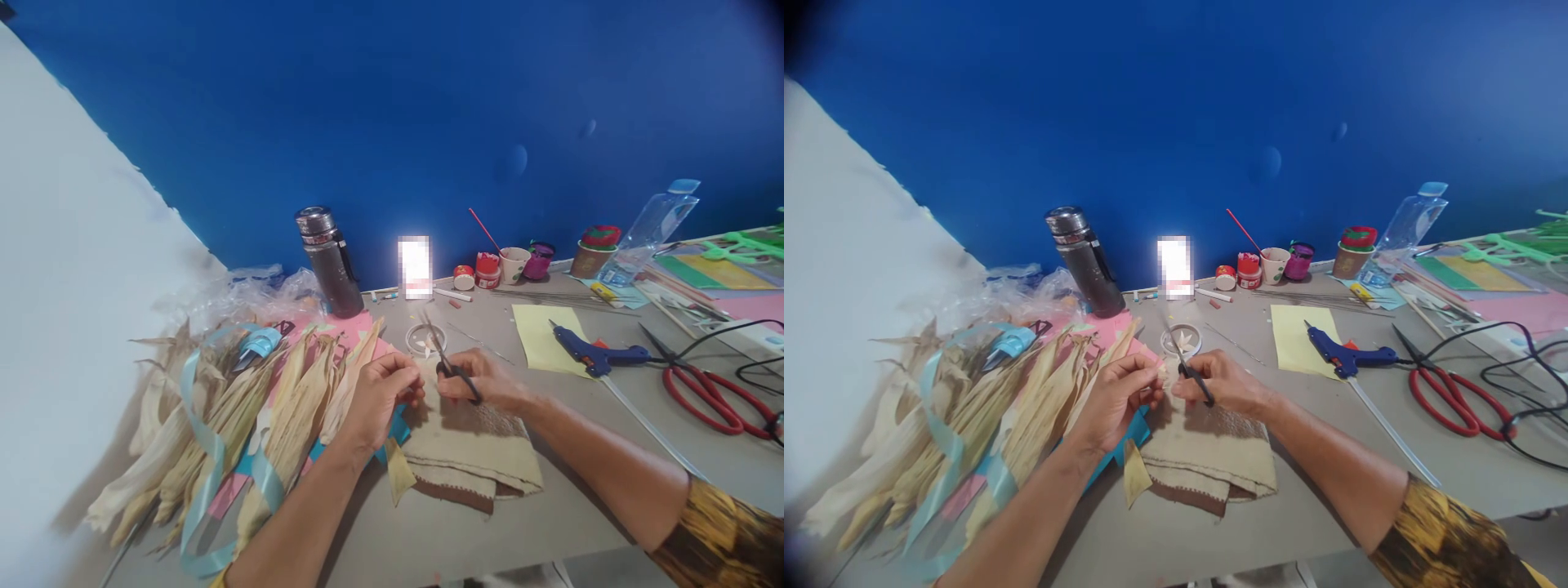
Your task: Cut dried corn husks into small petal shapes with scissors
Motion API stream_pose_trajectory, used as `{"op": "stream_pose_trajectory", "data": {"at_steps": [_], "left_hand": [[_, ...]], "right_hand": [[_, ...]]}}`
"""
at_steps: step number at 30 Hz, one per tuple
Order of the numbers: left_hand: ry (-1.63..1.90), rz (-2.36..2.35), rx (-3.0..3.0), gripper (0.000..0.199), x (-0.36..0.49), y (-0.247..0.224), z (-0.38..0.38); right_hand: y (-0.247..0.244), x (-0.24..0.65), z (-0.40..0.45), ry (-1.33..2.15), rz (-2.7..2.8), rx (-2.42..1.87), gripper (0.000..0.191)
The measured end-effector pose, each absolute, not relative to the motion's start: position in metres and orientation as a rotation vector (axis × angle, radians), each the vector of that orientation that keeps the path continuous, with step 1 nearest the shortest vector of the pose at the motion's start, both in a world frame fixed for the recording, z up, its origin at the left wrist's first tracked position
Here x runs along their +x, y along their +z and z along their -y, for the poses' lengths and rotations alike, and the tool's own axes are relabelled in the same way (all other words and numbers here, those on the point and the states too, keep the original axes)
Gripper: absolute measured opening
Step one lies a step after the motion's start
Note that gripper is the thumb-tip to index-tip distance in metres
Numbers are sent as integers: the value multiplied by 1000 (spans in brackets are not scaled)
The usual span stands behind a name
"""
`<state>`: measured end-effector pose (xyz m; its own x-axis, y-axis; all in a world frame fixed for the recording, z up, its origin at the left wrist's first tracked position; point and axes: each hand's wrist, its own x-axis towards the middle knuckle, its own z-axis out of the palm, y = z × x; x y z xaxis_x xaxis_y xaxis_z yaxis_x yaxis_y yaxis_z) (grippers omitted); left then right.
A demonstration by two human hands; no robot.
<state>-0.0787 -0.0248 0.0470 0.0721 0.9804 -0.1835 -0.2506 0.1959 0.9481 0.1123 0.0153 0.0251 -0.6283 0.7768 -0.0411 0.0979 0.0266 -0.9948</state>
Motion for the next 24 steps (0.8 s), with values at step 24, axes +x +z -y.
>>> {"op": "stream_pose_trajectory", "data": {"at_steps": [24], "left_hand": [[1075,-1162,902,16,-93,58,22]], "right_hand": [[34,125,-25,1723,2177,-969,48]]}}
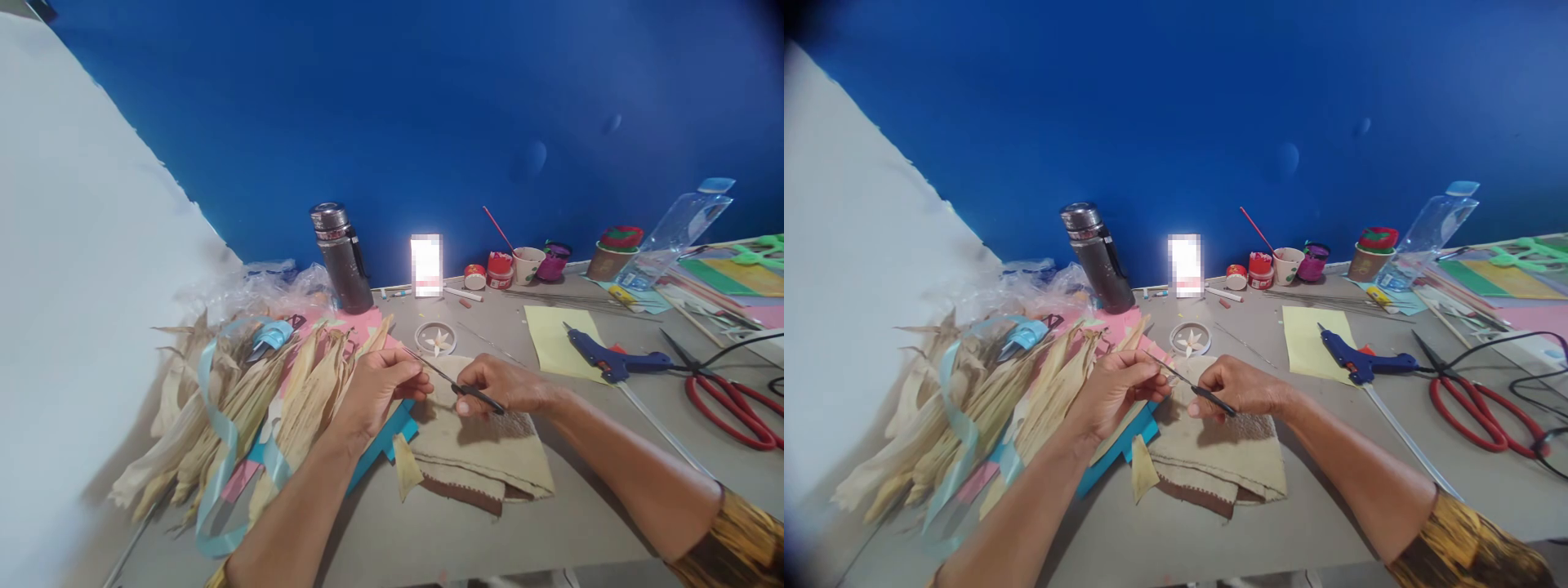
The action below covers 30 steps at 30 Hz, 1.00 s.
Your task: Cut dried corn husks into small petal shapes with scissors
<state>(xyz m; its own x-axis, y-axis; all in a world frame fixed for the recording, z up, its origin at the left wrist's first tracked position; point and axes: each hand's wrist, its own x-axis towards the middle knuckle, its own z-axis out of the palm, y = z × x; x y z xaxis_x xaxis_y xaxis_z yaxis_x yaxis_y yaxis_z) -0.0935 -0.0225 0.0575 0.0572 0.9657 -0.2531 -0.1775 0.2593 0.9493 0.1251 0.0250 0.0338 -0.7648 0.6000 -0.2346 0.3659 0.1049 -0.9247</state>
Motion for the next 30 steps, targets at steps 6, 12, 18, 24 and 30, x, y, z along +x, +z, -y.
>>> {"op": "stream_pose_trajectory", "data": {"at_steps": [6,12,18,24,30], "left_hand": [[1049,-1169,910,14,-96,56,21],[1037,-1160,917,17,-101,52,20],[1035,-1164,950,19,-101,51,20],[1016,-1184,975,19,-102,51,20],[1021,-1176,976,21,-102,52,20]], "right_hand": [[29,126,-27,1707,2164,-1037,46],[29,126,-27,1681,2190,-1039,46],[29,127,-29,1704,2182,-1014,44],[30,128,-29,1720,2235,-939,47],[28,127,-29,1692,2199,-1031,45]]}}
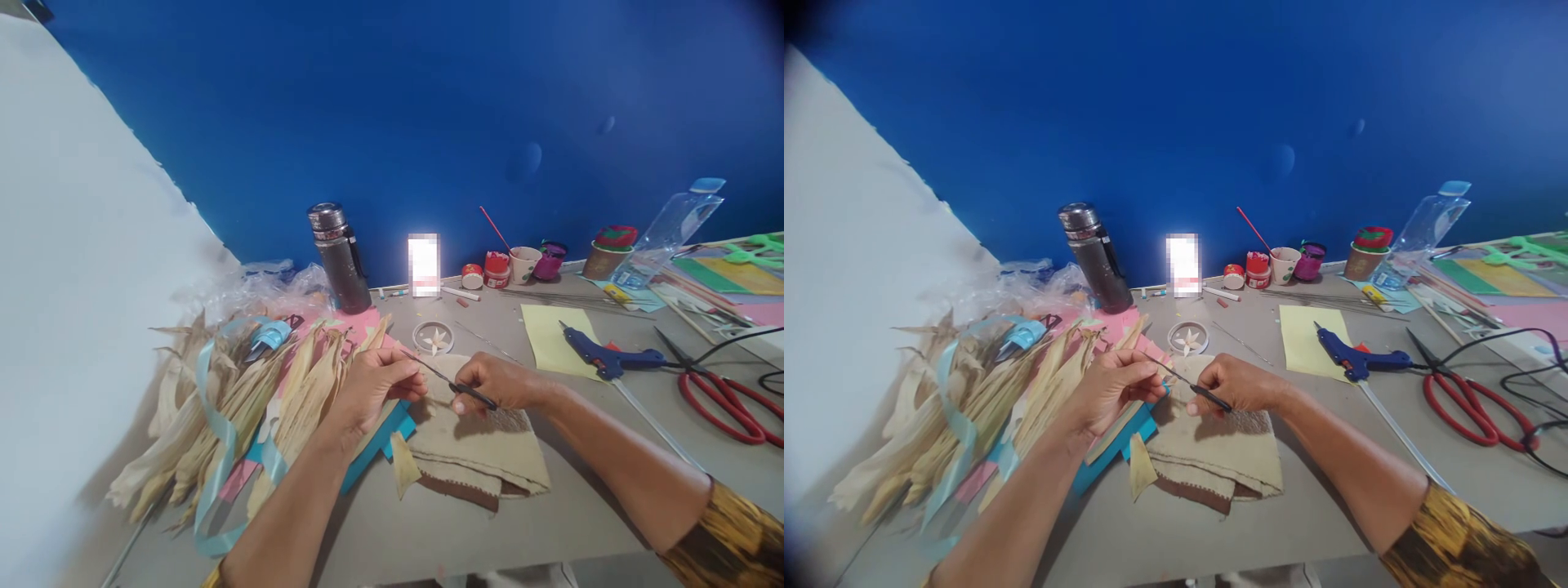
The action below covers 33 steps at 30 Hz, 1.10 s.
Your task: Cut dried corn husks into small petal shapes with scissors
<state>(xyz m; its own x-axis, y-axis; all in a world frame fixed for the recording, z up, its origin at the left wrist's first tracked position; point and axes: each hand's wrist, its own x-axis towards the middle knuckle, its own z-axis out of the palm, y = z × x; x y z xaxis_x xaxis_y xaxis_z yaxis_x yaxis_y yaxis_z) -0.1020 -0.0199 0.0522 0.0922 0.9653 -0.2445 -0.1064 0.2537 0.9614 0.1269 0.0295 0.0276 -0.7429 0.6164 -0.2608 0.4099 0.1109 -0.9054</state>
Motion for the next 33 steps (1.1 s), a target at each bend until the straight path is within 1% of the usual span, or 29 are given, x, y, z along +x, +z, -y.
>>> {"op": "stream_pose_trajectory", "data": {"at_steps": [3,6,9,11,14,17,22,26,30,33], "left_hand": [[1060,-1130,942,20,-100,52,20],[1136,-1102,881,20,-95,50,20],[1166,-1102,854,22,-87,47,20],[1165,-1103,850,24,-82,45,21],[1137,-1095,842,27,-77,42,24],[1101,-1064,852,29,-78,43,25],[1114,-1131,1048,20,-82,46,23],[994,-1202,1175,18,-79,44,24],[950,-1099,1040,21,-77,41,25],[1033,-1010,844,23,-80,41,23]], "right_hand": [[25,123,-29,1640,2140,-1054,46],[23,114,-24,1610,1836,-1037,40],[22,103,-15,1557,1511,-947,42],[22,98,-10,1477,1422,-915,40],[22,96,-7,1390,1406,-931,31],[24,98,-8,1387,1391,-957,26],[33,100,-7,1469,1406,-979,25],[35,99,-7,1475,1412,-968,26],[28,99,-10,1467,1324,-944,29],[21,100,-13,1471,1298,-949,33]]}}
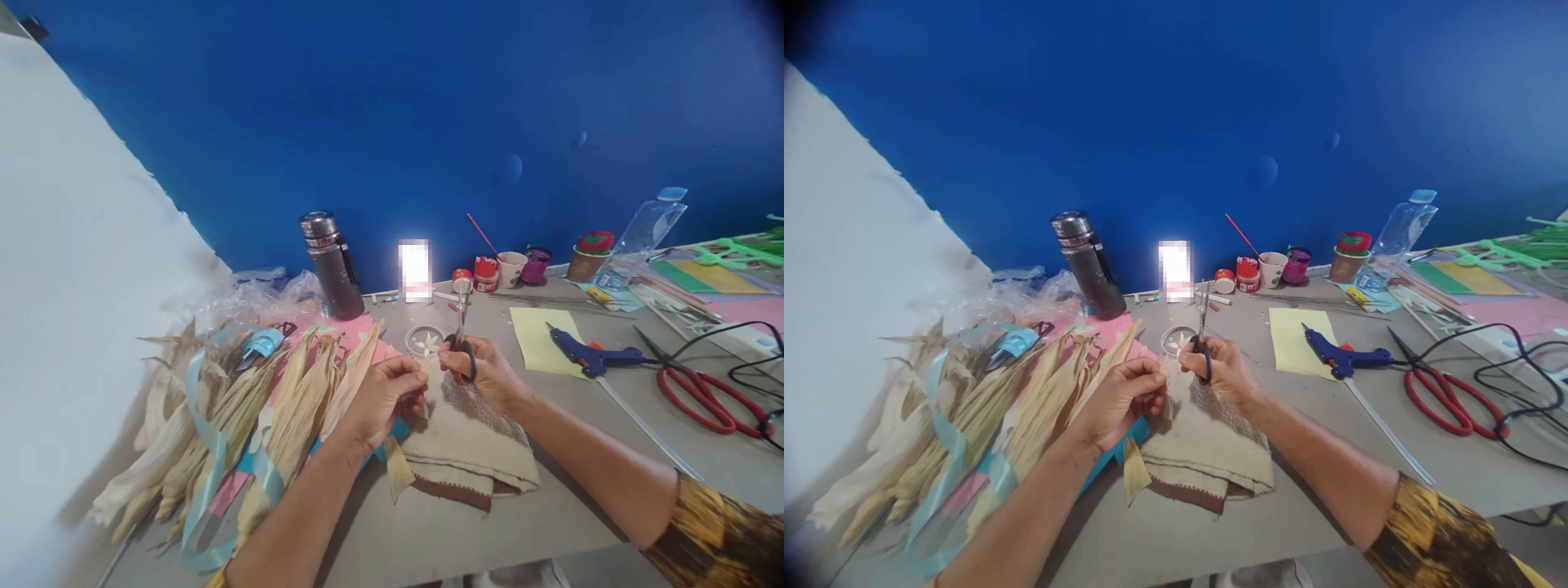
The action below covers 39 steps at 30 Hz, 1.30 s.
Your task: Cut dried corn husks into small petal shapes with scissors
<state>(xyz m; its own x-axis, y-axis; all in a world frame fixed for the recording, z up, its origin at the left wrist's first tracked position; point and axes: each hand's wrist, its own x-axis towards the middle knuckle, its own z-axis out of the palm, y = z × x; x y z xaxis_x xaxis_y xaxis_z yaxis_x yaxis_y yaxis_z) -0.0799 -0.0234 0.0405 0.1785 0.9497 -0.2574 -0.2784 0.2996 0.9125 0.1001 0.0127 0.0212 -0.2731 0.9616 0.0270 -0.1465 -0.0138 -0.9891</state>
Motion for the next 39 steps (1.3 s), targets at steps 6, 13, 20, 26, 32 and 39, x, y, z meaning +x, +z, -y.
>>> {"op": "stream_pose_trajectory", "data": {"at_steps": [6,13,20,26,32,39], "left_hand": [[1225,-928,648,25,-86,43,20],[1314,-836,566,25,-85,47,22],[1335,-840,653,22,-86,48,23],[1367,-844,649,24,-82,50,25],[1382,-873,634,28,-81,52,26],[1382,-863,624,26,-80,51,27]], "right_hand": [[19,98,-8,1482,1624,-945,53],[22,94,0,1542,1833,-838,56],[13,92,3,1637,1855,-746,57],[12,91,5,1628,1875,-796,57],[12,89,5,1580,1893,-865,54],[8,89,3,1491,1934,-885,51]]}}
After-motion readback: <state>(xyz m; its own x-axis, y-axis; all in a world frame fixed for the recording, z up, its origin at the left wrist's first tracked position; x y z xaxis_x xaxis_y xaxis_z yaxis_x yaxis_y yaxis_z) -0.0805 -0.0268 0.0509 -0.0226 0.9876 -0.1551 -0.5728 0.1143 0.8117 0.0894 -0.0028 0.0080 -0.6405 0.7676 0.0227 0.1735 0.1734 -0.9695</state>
